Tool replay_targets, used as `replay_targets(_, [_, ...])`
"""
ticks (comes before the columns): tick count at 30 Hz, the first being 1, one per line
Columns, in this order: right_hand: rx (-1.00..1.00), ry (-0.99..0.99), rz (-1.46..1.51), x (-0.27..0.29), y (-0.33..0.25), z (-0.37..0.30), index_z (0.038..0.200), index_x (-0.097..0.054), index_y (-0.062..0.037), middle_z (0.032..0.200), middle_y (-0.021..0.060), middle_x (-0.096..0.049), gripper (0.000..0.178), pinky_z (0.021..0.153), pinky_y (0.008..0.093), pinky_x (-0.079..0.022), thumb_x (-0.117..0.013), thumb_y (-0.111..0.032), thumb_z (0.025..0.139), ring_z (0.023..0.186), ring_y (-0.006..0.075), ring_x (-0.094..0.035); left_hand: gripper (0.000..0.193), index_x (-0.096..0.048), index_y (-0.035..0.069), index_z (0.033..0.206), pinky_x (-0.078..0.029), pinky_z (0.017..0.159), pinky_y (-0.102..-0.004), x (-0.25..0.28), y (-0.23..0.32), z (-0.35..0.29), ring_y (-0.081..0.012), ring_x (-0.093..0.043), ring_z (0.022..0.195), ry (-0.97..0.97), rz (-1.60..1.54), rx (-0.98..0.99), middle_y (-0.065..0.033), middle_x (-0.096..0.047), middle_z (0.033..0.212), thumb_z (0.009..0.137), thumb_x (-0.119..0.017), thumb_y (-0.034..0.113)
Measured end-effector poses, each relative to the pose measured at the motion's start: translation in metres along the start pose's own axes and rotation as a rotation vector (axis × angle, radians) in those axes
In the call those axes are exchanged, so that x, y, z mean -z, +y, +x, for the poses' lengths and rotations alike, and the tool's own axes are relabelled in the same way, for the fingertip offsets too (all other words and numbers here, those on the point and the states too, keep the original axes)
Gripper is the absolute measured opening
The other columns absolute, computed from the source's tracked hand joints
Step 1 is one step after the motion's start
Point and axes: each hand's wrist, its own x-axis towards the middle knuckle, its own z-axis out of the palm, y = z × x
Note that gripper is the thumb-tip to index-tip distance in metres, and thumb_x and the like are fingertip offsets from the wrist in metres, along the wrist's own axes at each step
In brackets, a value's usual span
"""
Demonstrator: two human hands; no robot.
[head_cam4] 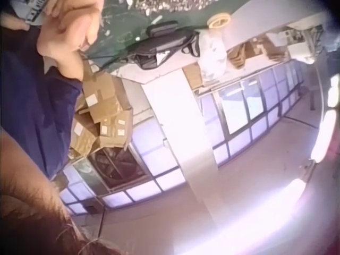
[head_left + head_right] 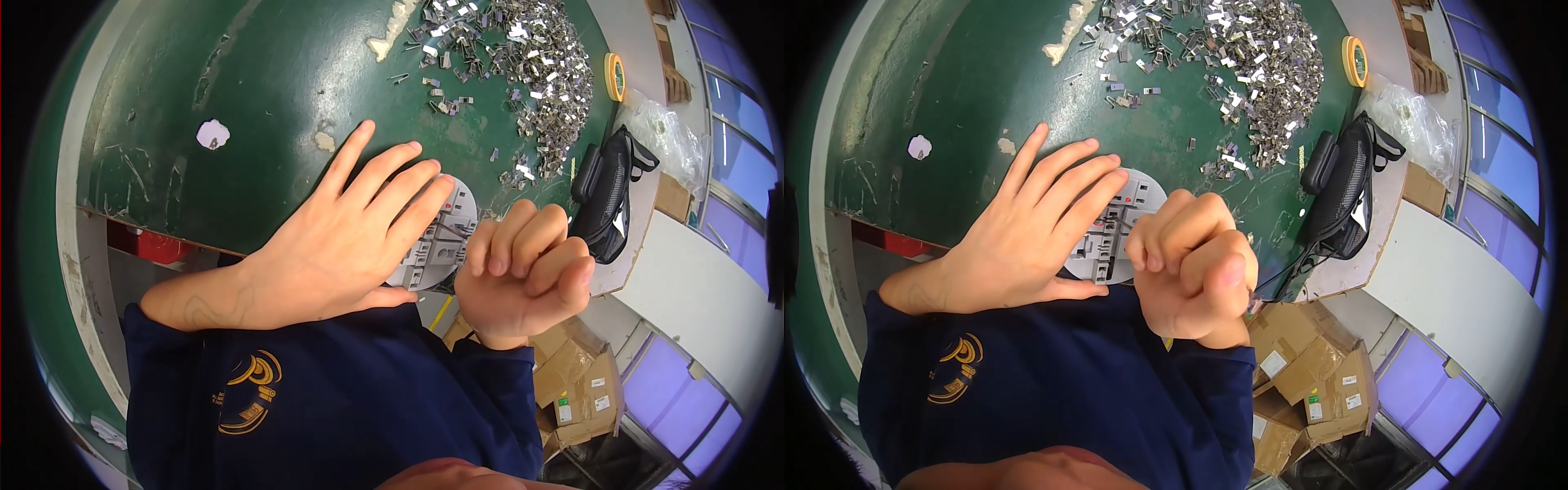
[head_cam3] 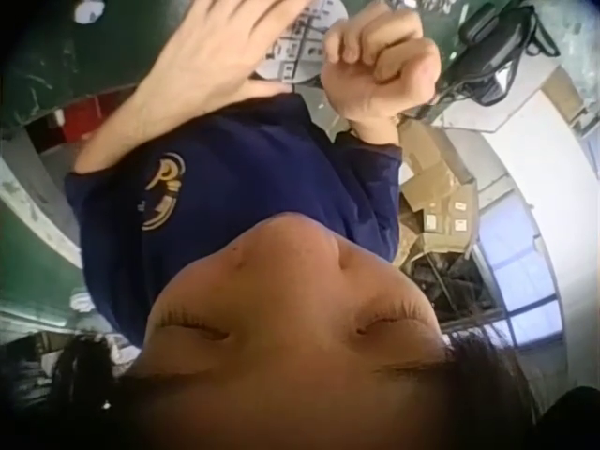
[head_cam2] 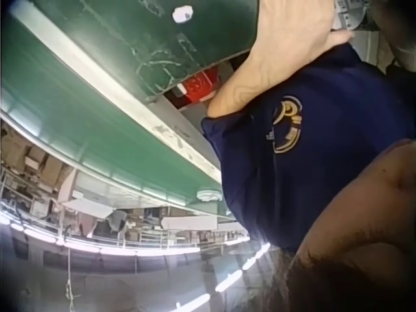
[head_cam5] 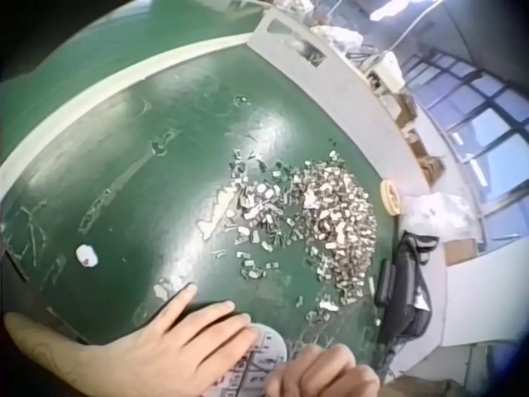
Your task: Assembling small metal components onto a circular template using a hand tool at a manufacturing workbench.
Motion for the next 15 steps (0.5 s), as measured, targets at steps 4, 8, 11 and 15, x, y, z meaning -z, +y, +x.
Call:
replay_targets(4, [-0.016,0.025,0.032,0.003,0.002,0.0,0.06,-0.028,-0.0132,0.067,0.0017,-0.035,0.051,0.04,0.0247,-0.033,-0.038,-0.04,0.102,0.058,0.0143,-0.036,0.095,-0.042,-0.005,0.135,-0.022,0.112,-0.0612,-0.001,0.0,0.001,-0.0367,-0.039,0.131,-0.004,0.005,-0.009,-0.0182,-0.046,0.136,0.064,-0.081,0.044])
replay_targets(8, [-0.046,-0.042,0.135,0.008,0.002,-0.003,0.064,-0.036,-0.0088,0.071,0.0062,-0.038,0.046,0.051,0.0325,-0.039,-0.04,-0.033,0.103,0.06,0.0178,-0.037,0.096,-0.041,-0.005,0.136,-0.022,0.112,-0.0608,0.0,0.003,-0.001,-0.0368,-0.039,0.131,0.01,0.026,-0.017,-0.0186,-0.045,0.136,0.064,-0.082,0.044])
replay_targets(11, [0.108,-0.081,0.087,0.01,0.007,-0.015,0.065,-0.037,-0.008,0.072,0.0069,-0.04,0.046,0.052,0.0338,-0.044,-0.038,-0.032,0.104,0.061,0.0184,-0.04,0.098,-0.039,-0.005,0.137,-0.022,0.113,-0.0602,0.0,0.003,-0.002,-0.0368,-0.039,0.131,0.015,0.035,-0.024,-0.0193,-0.044,0.137,0.064,-0.082,0.045])
replay_targets(15, [0.427,-0.057,0.038,0.018,0.02,-0.045,0.066,-0.04,-0.0058,0.073,0.0081,-0.043,0.046,0.052,0.0345,-0.047,-0.038,-0.032,0.104,0.061,0.0195,-0.043,0.1,-0.037,-0.004,0.139,-0.024,0.113,-0.0581,-0.002,0.006,-0.004,-0.0374,-0.039,0.13,0.041,0.041,-0.034,-0.0203,-0.042,0.137,0.064,-0.082,0.044])
